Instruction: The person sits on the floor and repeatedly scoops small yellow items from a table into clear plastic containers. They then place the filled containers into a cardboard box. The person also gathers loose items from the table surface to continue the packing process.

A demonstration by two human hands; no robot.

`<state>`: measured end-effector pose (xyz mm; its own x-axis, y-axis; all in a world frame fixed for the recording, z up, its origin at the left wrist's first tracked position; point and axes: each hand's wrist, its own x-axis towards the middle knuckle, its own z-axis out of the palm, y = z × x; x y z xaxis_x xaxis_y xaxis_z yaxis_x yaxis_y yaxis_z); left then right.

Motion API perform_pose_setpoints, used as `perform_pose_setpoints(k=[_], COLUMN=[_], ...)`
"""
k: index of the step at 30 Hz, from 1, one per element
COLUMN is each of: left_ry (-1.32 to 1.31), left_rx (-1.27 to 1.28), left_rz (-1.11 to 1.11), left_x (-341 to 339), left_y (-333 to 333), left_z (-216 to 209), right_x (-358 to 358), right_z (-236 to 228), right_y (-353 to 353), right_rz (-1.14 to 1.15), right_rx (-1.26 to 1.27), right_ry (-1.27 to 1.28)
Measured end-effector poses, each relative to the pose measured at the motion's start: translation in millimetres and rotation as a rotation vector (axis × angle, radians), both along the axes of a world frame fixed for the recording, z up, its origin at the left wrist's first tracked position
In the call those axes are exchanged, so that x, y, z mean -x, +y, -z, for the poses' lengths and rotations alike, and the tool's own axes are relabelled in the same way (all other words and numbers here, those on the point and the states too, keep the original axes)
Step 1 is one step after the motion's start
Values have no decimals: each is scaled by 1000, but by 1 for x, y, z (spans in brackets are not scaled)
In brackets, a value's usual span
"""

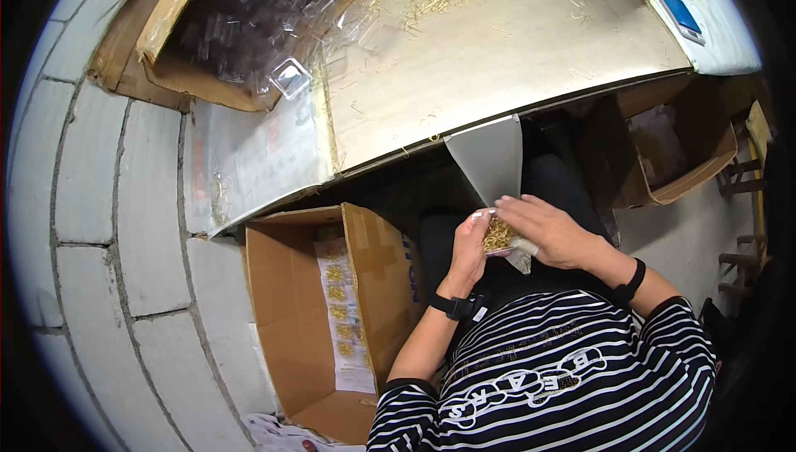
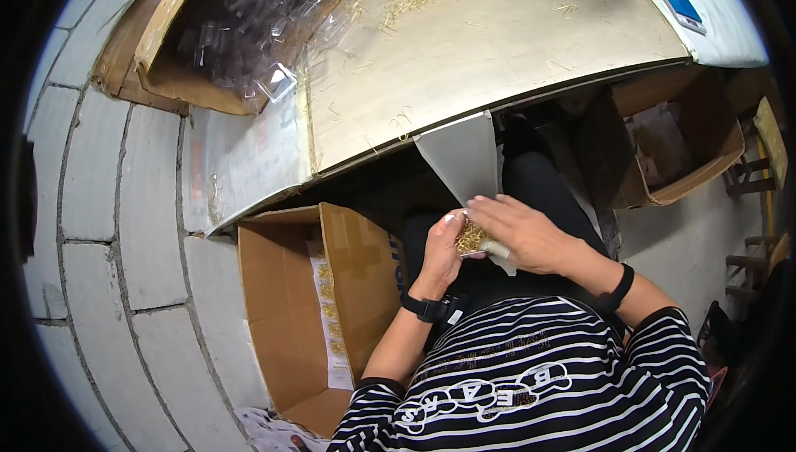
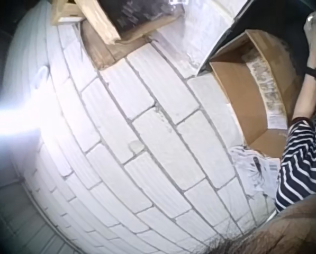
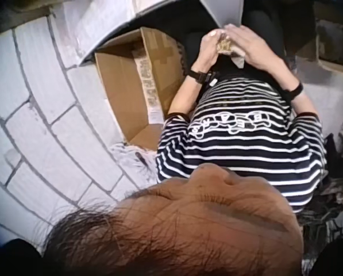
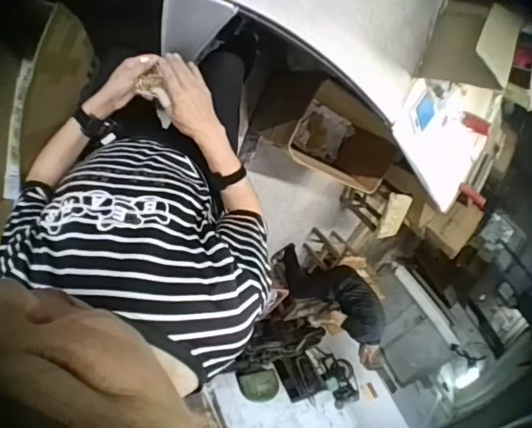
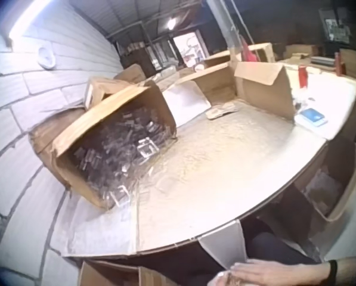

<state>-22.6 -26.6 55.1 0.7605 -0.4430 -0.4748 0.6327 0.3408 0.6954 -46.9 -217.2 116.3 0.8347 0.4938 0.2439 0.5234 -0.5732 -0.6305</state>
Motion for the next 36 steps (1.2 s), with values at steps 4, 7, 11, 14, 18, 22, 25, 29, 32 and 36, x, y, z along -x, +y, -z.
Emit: perform_pose_setpoints(k=[4, 7, 11, 14, 18, 22, 25, 29, 32, 36], left_ry=[-52, -107, -145, -74, -62, -88, -126, -101, -111, -152], left_rx=[42, 38, -38, 14, 97, 92, 44, 51, 49, 2], left_rz=[-221, -193, -231, -188, -213, -212, -248, -216, -222, -247], left_x=[-5, -8, -6, -5, -9, -9, -7, -8, -8, -5], left_y=[-1, -1, -7, -2, 0, 2, -2, 0, -1, -3], left_z=[-5, -13, -7, -21, -27, -16, -17, -29, -31, -30], right_x=[0, 1, -1, -6, -4, -5, -7, -10, -11, -9], right_z=[-3, -4, -5, -11, -4, -2, -5, -12, -12, -11], right_y=[13, 15, 16, 9, 9, 11, 10, 5, 8, 7], right_rz=[-81, -43, 1, 22, -56, -12, -18, 137, 57, 63], right_rx=[165, 170, 102, 80, 222, 224, 176, 109, 239, 201], right_ry=[-87, -103, -53, -99, -135, -142, -117, -148, -148, -42])
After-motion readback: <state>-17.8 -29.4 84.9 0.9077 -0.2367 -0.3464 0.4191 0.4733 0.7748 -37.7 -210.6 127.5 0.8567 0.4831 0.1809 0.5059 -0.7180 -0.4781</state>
